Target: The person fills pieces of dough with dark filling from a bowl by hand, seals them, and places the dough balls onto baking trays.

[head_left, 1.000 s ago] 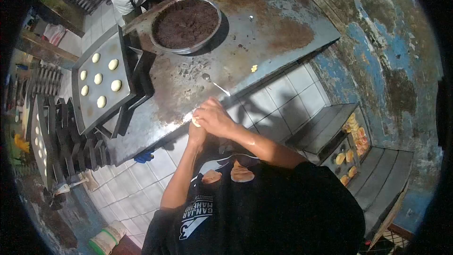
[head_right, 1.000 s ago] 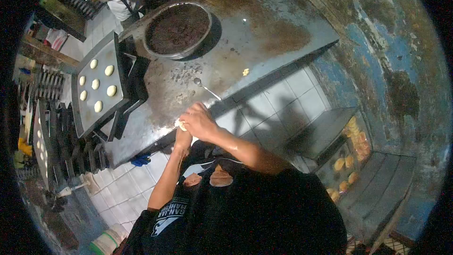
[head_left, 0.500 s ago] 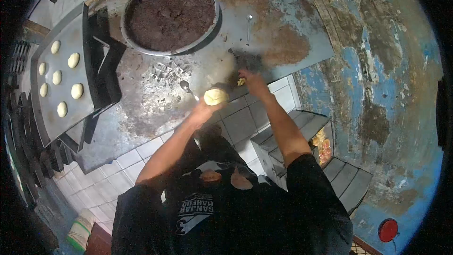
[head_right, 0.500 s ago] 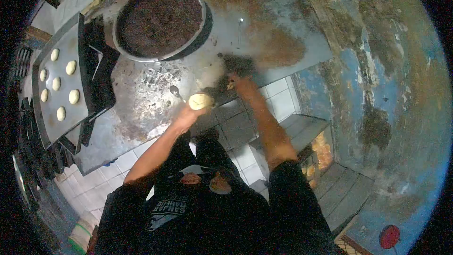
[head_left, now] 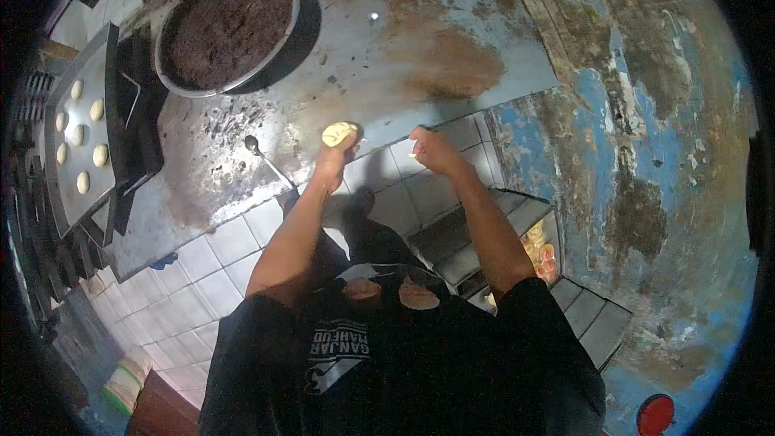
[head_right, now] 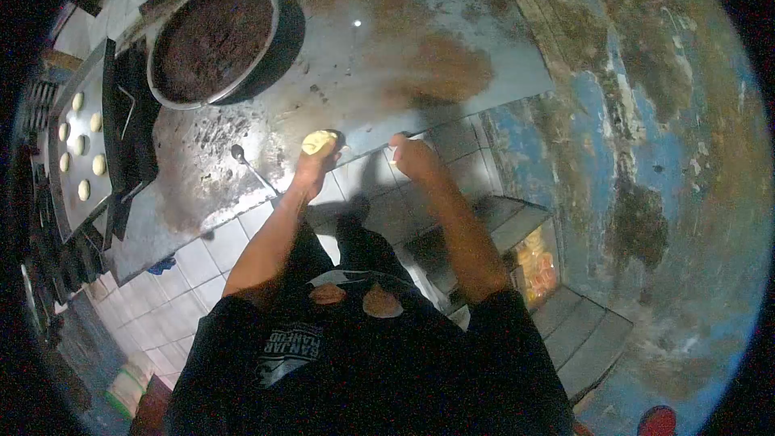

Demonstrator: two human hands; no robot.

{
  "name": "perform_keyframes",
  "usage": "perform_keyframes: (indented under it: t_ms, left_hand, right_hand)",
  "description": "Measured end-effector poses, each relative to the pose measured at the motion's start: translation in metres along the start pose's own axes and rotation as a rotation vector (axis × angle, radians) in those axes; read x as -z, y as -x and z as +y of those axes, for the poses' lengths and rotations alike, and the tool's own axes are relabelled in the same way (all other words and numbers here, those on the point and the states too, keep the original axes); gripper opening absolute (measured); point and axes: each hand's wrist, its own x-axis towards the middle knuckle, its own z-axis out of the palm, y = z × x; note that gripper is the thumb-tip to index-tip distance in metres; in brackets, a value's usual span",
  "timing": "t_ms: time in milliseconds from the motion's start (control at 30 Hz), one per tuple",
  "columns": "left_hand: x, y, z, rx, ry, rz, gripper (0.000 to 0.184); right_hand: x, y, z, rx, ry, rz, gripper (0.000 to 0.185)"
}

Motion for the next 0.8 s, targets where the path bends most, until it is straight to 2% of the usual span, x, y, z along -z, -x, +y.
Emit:
perform_keyframes:
  t_ms: [67, 100, 133, 167, 233, 300, 333, 400, 433, 467, 533, 567, 600, 633, 700, 733, 800]
  left_hand:
    - [-0.008, 0.012, 0.012, -0.033, -0.083, -0.070, 0.033]
    - [-0.014, 0.017, 0.014, -0.117, -0.174, -0.048, 0.033]
    - [-0.020, 0.021, 0.014, -0.201, -0.265, -0.016, 0.033]
    - [-0.021, 0.021, 0.015, -0.284, -0.358, 0.020, 0.033]
    - [-0.022, 0.024, 0.014, -0.496, -0.665, 0.046, 0.039]
    - [-0.027, 0.044, 0.021, -0.528, -0.593, 0.131, 0.037]
    - [-0.014, 0.050, 0.025, -0.463, -0.595, 0.206, 0.036]
    - [0.021, 0.056, 0.024, -0.324, -0.567, 0.359, 0.033]
    - [0.041, 0.067, 0.025, -0.338, -0.557, 0.398, 0.031]
    - [0.063, 0.085, 0.026, -0.345, -0.548, 0.429, 0.029]
    - [0.086, 0.133, 0.040, -0.286, -0.476, 0.445, 0.028]
    - [0.088, 0.157, 0.045, -0.391, -0.377, 0.473, 0.033]
    - [0.101, 0.171, 0.050, -0.419, -0.411, 0.491, 0.040]
    - [0.114, 0.184, 0.055, -0.444, -0.446, 0.504, 0.048]
    - [0.128, 0.207, 0.068, -0.476, -0.422, 0.582, 0.062]
    - [0.134, 0.217, 0.080, -0.480, -0.414, 0.592, 0.067]
    - [0.144, 0.225, 0.104, -0.479, -0.315, 0.582, 0.064]
  right_hand:
    - [0.006, 0.015, 0.007, 0.108, -0.495, 0.197, 0.046]
    - [0.008, 0.019, 0.001, 0.179, -0.745, 0.281, 0.047]
    - [0.005, 0.015, -0.011, 0.277, -0.757, 0.400, 0.052]
    - [0.003, 0.012, -0.036, 0.351, -0.705, 0.502, 0.057]
    - [0.019, 0.038, -0.114, 0.271, -0.462, 0.452, 0.060]
    - [-0.011, 0.032, -0.150, 0.602, 0.199, 0.532, 0.062]
    - [-0.015, 0.034, -0.165, 0.744, 0.157, 0.570, 0.052]
    - [-0.011, 0.024, -0.193, 0.650, -0.098, 0.473, 0.044]
    - [-0.011, 0.017, -0.204, 0.588, -0.216, 0.412, 0.040]
    - [-0.016, -0.001, -0.212, 0.641, -0.372, 0.469, 0.033]
    - [-0.038, -0.040, -0.234, 0.643, -0.230, 0.296, 0.020]
    - [-0.058, -0.061, -0.246, 0.642, -0.161, 0.221, 0.015]
    - [-0.092, -0.083, -0.254, 0.589, 0.031, 0.299, 0.012]
    - [-0.098, -0.082, -0.271, 0.545, 0.094, 0.247, 0.014]
    - [-0.145, -0.104, -0.269, 0.568, 0.211, 0.309, 0.020]
    - [-0.142, -0.101, -0.277, 0.537, 0.185, 0.274, 0.024]
    - [-0.143, -0.103, -0.280, 0.505, 0.247, 0.196, 0.025]
